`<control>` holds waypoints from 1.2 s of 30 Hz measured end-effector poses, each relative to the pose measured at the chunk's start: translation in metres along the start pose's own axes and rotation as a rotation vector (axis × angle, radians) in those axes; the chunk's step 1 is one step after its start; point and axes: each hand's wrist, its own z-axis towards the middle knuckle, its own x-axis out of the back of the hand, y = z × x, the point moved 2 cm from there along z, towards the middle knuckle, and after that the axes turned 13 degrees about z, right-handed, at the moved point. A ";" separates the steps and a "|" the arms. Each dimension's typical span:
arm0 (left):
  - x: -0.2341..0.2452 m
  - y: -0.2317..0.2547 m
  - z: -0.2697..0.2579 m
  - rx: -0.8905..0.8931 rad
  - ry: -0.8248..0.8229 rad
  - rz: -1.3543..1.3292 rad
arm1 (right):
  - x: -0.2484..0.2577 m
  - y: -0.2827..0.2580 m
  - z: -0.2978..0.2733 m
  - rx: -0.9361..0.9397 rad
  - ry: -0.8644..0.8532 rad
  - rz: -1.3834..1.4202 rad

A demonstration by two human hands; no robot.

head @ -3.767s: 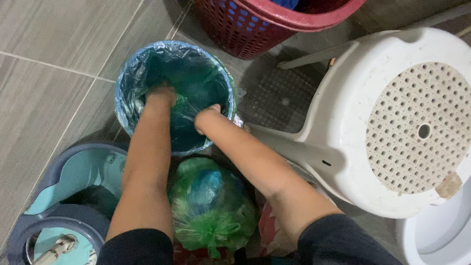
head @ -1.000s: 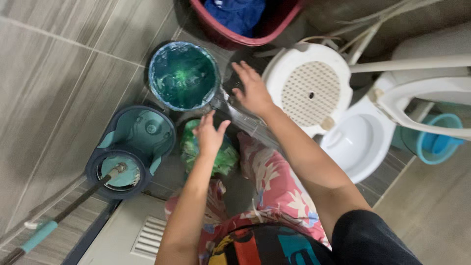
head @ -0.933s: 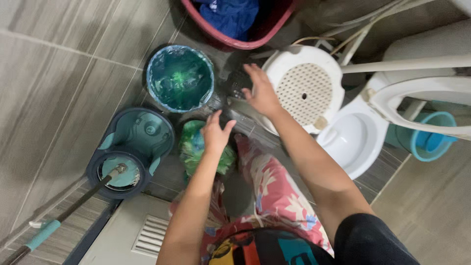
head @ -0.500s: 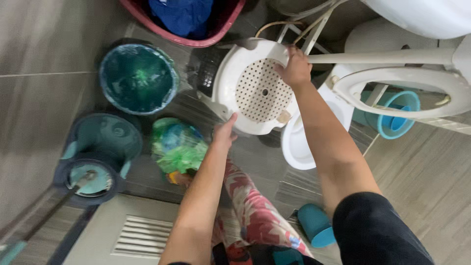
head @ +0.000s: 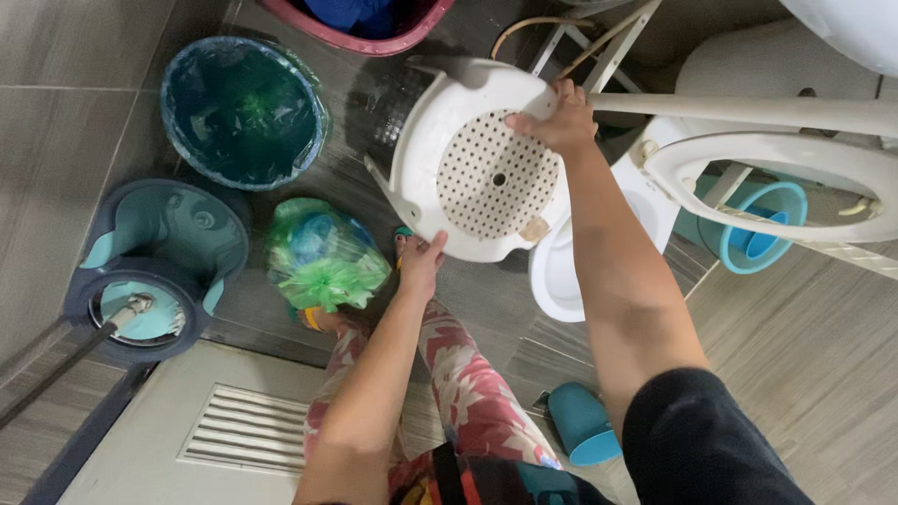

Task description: The person ties a green plastic bag containing trash, then retrieves a new green plastic bag from a shelf. They unfold the new bag and line a blue bucket with it, adjusting the edges to fit inside. The person then picks up the tied trash bag and exits the room.

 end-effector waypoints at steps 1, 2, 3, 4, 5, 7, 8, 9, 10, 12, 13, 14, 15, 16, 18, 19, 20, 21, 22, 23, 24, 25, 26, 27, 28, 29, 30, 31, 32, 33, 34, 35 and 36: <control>0.001 -0.001 -0.013 0.021 0.035 -0.018 | 0.000 -0.004 -0.009 0.006 0.002 -0.001; -0.001 0.001 -0.029 -0.020 0.017 -0.038 | 0.000 -0.006 -0.018 0.011 0.003 -0.005; -0.002 0.003 -0.045 -0.061 0.001 -0.057 | 0.000 -0.005 -0.026 0.076 0.023 0.012; -0.004 0.008 -0.059 -0.106 -0.017 -0.077 | 0.001 -0.003 -0.033 0.145 0.045 0.030; -0.008 0.011 -0.073 -0.129 0.023 -0.065 | 0.002 0.000 -0.038 0.214 0.066 0.047; -0.015 0.017 -0.106 -0.173 0.110 -0.036 | 0.010 0.003 -0.053 0.363 0.099 -0.014; -0.014 0.021 -0.120 -0.226 0.112 0.045 | 0.011 0.003 -0.063 0.434 0.114 -0.045; -0.012 0.023 -0.134 -0.278 0.114 0.126 | 0.014 0.002 -0.075 0.420 0.109 0.008; -0.012 0.024 -0.150 -0.328 0.115 0.206 | 0.022 0.004 -0.090 0.404 0.103 0.058; -0.012 0.023 -0.183 -0.292 0.110 0.123 | 0.032 -0.001 -0.126 0.413 0.082 0.142; -0.012 0.026 -0.200 -0.277 0.106 0.080 | 0.039 -0.006 -0.143 0.438 0.067 0.177; -0.011 0.031 -0.215 -0.285 0.100 0.048 | 0.047 -0.014 -0.158 0.469 0.054 0.212; -0.008 0.037 -0.231 -0.293 0.093 0.015 | 0.051 -0.023 -0.172 0.475 0.051 0.219; -0.005 0.041 -0.246 -0.296 0.088 -0.018 | 0.054 -0.031 -0.188 0.477 0.045 0.224; 0.006 0.049 -0.266 -0.285 0.121 -0.039 | 0.056 -0.049 -0.216 0.485 0.041 0.233; 0.013 0.053 -0.274 -0.279 0.138 -0.050 | 0.056 -0.058 -0.228 0.490 0.044 0.235; 0.021 0.057 -0.281 -0.298 0.151 -0.038 | 0.055 -0.067 -0.239 0.498 0.041 0.238; 0.030 0.062 -0.288 -0.317 0.163 -0.025 | 0.054 -0.074 -0.250 0.491 0.022 0.245; 0.040 0.069 -0.292 -0.341 0.177 -0.012 | 0.053 -0.083 -0.258 0.489 0.003 0.253; 0.050 0.079 -0.295 -0.354 0.185 0.031 | 0.051 -0.091 -0.263 0.487 -0.015 0.260; 0.061 0.088 -0.298 -0.363 0.194 0.075 | 0.049 -0.099 -0.267 0.501 -0.031 0.274; 0.072 0.098 -0.301 -0.372 0.203 0.119 | 0.046 -0.106 -0.270 0.514 -0.047 0.288; 0.080 0.107 -0.303 -0.370 0.195 0.115 | 0.043 -0.113 -0.272 0.528 -0.063 0.301; 0.089 0.116 -0.304 -0.368 0.187 0.112 | 0.039 -0.121 -0.272 0.558 -0.072 0.305; 0.097 0.124 -0.305 -0.361 0.176 0.108 | 0.035 -0.128 -0.272 0.583 -0.080 0.308; 0.106 0.131 -0.305 -0.360 0.203 0.101 | 0.031 -0.135 -0.272 0.607 -0.088 0.310; 0.113 0.138 -0.303 -0.358 0.228 0.092 | 0.027 -0.143 -0.271 0.602 -0.094 0.296; 0.120 0.143 -0.300 -0.357 0.254 0.083 | 0.022 -0.151 -0.269 0.596 -0.099 0.281; 0.128 0.149 -0.298 -0.372 0.254 0.095 | 0.015 -0.159 -0.268 0.587 -0.106 0.267; 0.137 0.155 -0.294 -0.386 0.254 0.107 | 0.009 -0.166 -0.267 0.588 -0.109 0.247; 0.146 0.160 -0.290 -0.402 0.255 0.120 | 0.004 -0.174 -0.266 0.590 -0.113 0.228; 0.155 0.162 -0.287 -0.384 0.270 0.142 | -0.001 -0.181 -0.265 0.592 -0.116 0.209; 0.163 0.165 -0.281 -0.370 0.283 0.164 | -0.006 -0.189 -0.263 0.600 -0.113 0.193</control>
